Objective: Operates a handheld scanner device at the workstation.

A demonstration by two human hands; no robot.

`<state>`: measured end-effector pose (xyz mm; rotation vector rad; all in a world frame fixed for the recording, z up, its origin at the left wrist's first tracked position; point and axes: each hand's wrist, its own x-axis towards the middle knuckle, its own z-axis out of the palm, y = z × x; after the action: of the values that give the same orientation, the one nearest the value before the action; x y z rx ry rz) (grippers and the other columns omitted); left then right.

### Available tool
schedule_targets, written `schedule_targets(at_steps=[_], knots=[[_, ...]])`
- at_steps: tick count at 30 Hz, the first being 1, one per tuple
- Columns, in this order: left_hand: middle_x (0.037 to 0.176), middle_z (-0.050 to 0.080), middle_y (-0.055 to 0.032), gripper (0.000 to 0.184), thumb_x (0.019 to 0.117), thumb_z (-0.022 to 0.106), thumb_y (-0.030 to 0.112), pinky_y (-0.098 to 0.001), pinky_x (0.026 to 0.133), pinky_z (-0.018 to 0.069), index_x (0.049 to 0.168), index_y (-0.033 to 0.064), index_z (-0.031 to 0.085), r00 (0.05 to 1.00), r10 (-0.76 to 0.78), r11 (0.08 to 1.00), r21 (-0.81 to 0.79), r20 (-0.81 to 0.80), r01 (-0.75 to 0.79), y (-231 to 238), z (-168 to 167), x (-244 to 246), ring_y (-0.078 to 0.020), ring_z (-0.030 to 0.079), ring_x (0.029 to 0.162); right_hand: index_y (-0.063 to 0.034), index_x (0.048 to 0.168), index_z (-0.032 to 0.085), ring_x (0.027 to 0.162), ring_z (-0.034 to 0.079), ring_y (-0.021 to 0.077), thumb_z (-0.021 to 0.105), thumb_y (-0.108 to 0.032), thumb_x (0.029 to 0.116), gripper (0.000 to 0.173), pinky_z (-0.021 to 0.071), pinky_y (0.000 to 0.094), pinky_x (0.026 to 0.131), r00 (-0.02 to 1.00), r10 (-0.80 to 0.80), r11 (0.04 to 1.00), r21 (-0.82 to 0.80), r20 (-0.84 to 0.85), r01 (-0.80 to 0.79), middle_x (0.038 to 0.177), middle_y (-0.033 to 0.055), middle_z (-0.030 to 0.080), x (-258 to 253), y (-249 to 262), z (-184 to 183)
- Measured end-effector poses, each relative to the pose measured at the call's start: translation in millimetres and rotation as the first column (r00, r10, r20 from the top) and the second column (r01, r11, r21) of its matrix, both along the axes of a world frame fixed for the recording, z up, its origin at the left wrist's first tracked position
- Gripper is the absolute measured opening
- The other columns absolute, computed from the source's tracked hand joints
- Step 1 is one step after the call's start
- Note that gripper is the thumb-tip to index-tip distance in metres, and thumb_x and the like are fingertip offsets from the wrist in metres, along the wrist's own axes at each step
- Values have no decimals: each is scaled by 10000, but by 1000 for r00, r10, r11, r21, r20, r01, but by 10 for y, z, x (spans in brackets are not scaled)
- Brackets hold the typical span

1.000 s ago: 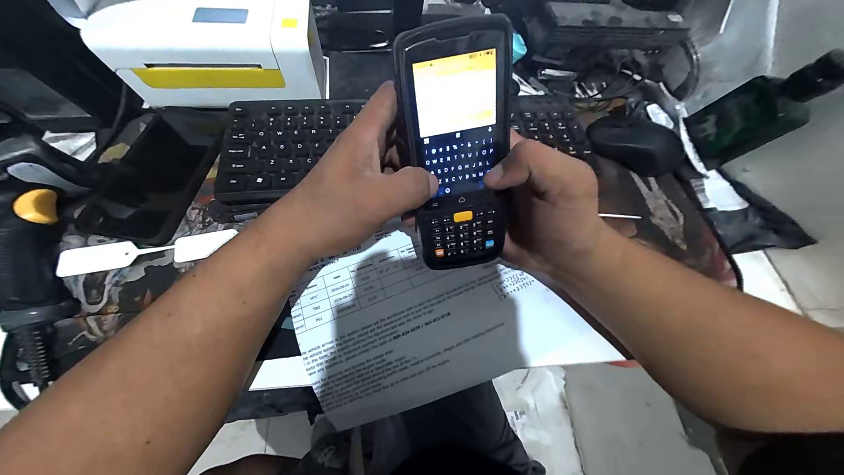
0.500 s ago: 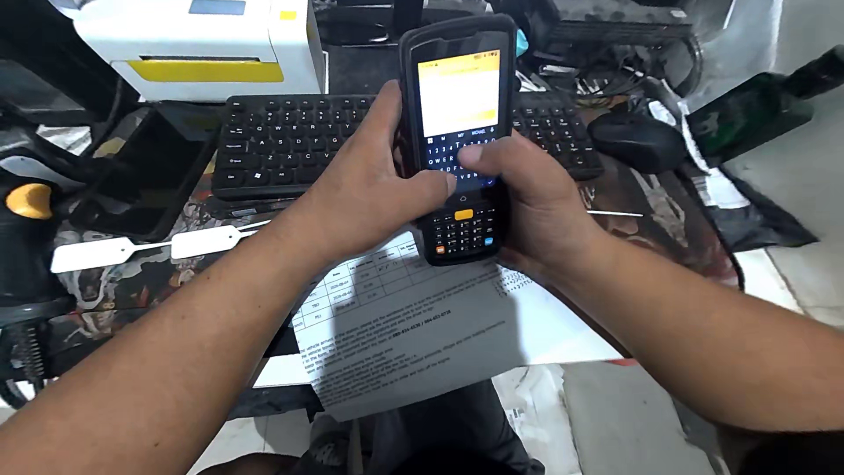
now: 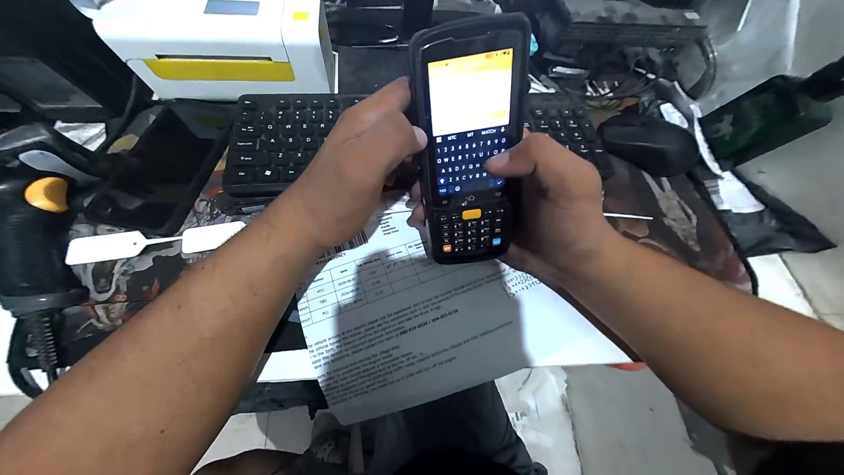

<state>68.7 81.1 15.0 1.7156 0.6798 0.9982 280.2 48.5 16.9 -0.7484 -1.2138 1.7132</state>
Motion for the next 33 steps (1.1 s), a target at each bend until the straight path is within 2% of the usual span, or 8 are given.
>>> schedule_targets(at_steps=[4, 8, 10, 18, 27, 29, 31, 33], knots=[[1063, 655, 2, 372, 1004, 353, 214, -257, 776, 553, 1259, 72, 583, 1000, -25, 999, 38, 0, 25, 79, 8, -11, -82, 638, 924, -109, 1242, 508, 979, 732, 260, 337, -198, 1004, 306, 635, 452, 829, 999, -16, 1000, 6, 43, 16, 1097, 129, 710, 16, -23, 53], [867, 658, -12, 206, 1016, 433, 95, -273, 742, 578, 948, 49, 622, 993, 1, 998, -57, 119, 6, 32, -3, -26, -90, 655, 804, -76, 1177, 564, 1034, 704, 303, 276, -220, 1045, 348, 615, 483, 884, 1000, 5, 999, -49, -18, -6, 1137, 166, 680, 2, -1, 4], [795, 644, -13, 213, 1010, 448, 39, -264, 718, 579, 871, 52, 608, 989, 14, 998, -59, 148, -6, 38, 10, -18, -89, 651, 752, -66, 1196, 566, 1055, 692, 310, 275, -223, 1050, 361, 608, 486, 903, 998, 28, 999, -45, -63, -31, 1164, 178, 661, 13, 23, -23], [761, 625, -36, 237, 997, 443, -19, -257, 710, 548, 823, 38, 593, 993, 53, 997, -69, 101, -46, 79, -9, -54, -103, 627, 742, -54, 1193, 570, 1059, 692, 313, 327, -211, 1044, 325, 609, 497, 908, 988, 62, 995, -66, -142, -72, 1179, 186, 654, 30, 44, -45], [836, 662, -34, 159, 977, 494, 28, -260, 713, 571, 896, 30, 630, 990, -21, 998, -54, 139, 29, 51, 34, 6, -98, 650, 769, -61, 1183, 572, 1033, 693, 315, 304, -211, 1033, 342, 609, 492, 892, 996, 9, 999, -51, -93, -14, 1156, 183, 656, 11, 7, -21], [914, 648, -50, 167, 993, 461, 88, -277, 670, 587, 1042, 24, 608, 994, -64, 995, -76, 87, 71, 46, 47, 7, -120, 654, 788, -72, 1165, 571, 1011, 706, 318, 334, -188, 994, 314, 617, 516, 861, 996, -37, 999, -33, -83, 35, 1120, 179, 681, -23, -27, -8], [1052, 670, -52, 347, 967, 470, 133, -286, 631, 617, 1295, 55, 553, 996, -82, 993, -77, 27, 84, 62, 81, 39, -129, 688, 842, -96, 1181, 556, 995, 716, 287, 376, -166, 961, 293, 622, 501, 843, 995, -26, 999, 35, -91, 29, 1088, 150, 703, 13, -10, -3], [1147, 678, -49, 475, 924, 493, 135, -297, 679, 630, 1395, 75, 498, 996, -86, 995, -59, 1, 86, 55, 68, 48, -132, 703, 925, -110, 1231, 522, 989, 718, 232, 369, -151, 942, 329, 620, 450, 842, 995, 2, 998, 62, -96, 4, 1076, 110, 707, 42, -2, -11]])
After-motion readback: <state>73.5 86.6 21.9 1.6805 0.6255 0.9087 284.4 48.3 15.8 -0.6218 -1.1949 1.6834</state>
